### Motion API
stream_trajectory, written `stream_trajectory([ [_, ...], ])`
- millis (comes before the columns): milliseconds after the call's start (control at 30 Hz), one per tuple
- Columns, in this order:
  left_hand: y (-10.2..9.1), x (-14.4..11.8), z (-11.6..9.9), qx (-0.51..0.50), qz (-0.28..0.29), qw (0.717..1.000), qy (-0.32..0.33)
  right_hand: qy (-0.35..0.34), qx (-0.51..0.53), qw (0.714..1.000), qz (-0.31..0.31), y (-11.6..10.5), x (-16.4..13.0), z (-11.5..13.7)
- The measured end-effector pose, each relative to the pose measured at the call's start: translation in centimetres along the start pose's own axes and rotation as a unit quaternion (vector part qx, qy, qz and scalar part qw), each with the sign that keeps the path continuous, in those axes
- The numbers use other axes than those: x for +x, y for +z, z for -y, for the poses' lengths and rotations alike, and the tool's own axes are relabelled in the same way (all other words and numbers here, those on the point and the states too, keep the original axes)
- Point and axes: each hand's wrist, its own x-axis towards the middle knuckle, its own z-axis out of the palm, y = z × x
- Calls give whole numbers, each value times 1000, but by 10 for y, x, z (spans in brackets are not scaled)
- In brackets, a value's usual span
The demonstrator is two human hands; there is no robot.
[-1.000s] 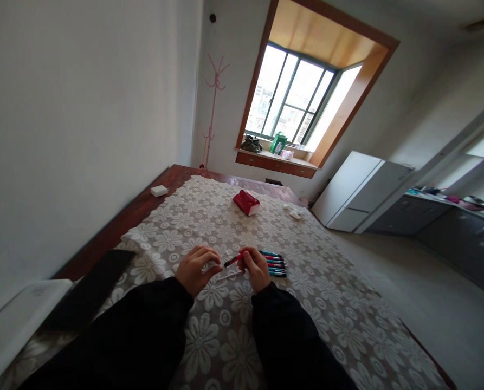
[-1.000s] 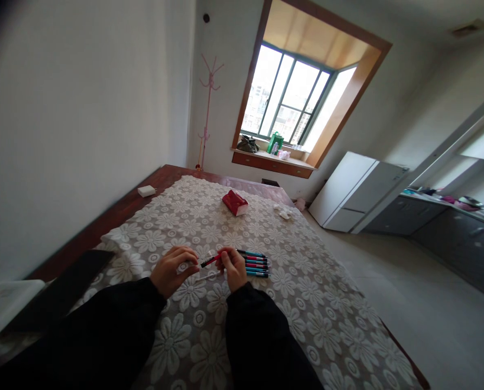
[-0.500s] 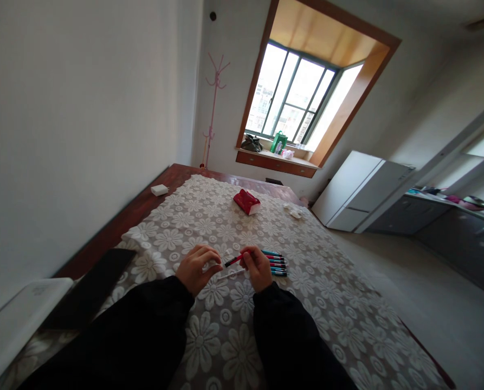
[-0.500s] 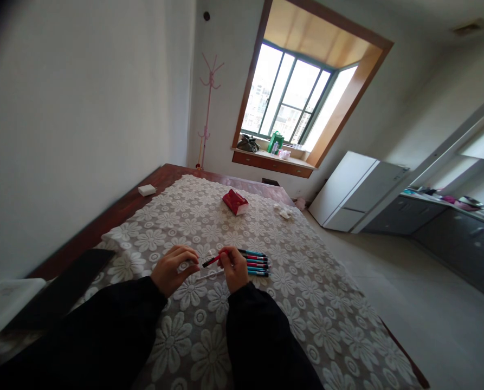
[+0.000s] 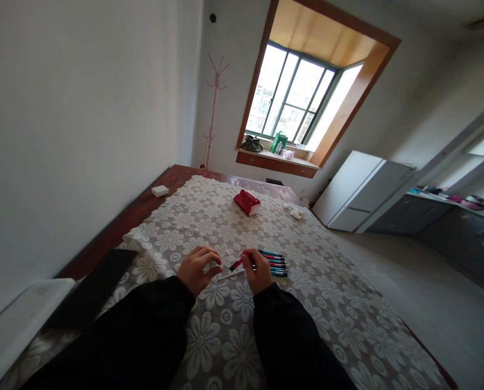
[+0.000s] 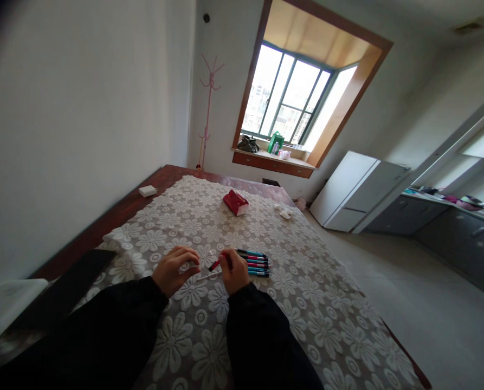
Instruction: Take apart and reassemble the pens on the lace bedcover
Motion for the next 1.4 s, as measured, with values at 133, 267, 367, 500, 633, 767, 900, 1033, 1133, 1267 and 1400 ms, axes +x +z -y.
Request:
stream_trajectory([
  [133,0,0,0,3,3,1000,-3,10,-14,1000,-11,1,-1,-2],
  [267,1,0,-1,3,10,1000,-7,8,-14,1000,-15,0,-1,-1],
  [367,0,0,-2,2,9,1000,-7,60,78,995,-9,2,1,0],
  [500,-1,0,-2,0,12,1000,-2,126,194,973,-17,5,3,-2],
  [633,0,0,0,-4,12,1000,1,143,233,962,-22,6,4,-5],
  [767,1,0,-1,-6,15,1000,-3,159,269,950,-14,8,2,-8],
  [900,0,1,-3,-8,13,1000,-3,157,286,945,11,11,1,-10],
  [1033,-1,1,-4,-10,11,1000,0,158,288,944,13,12,1,-9],
  [1133,-1,1,-4,-9,12,1000,-3,158,289,944,4,12,1,-8],
  [1267,-1,0,-4,-10,13,1000,-1,152,288,945,31,12,0,-5],
  [1400,-1,1,-4,-7,10,1000,-2,154,286,946,11,11,1,-4],
])
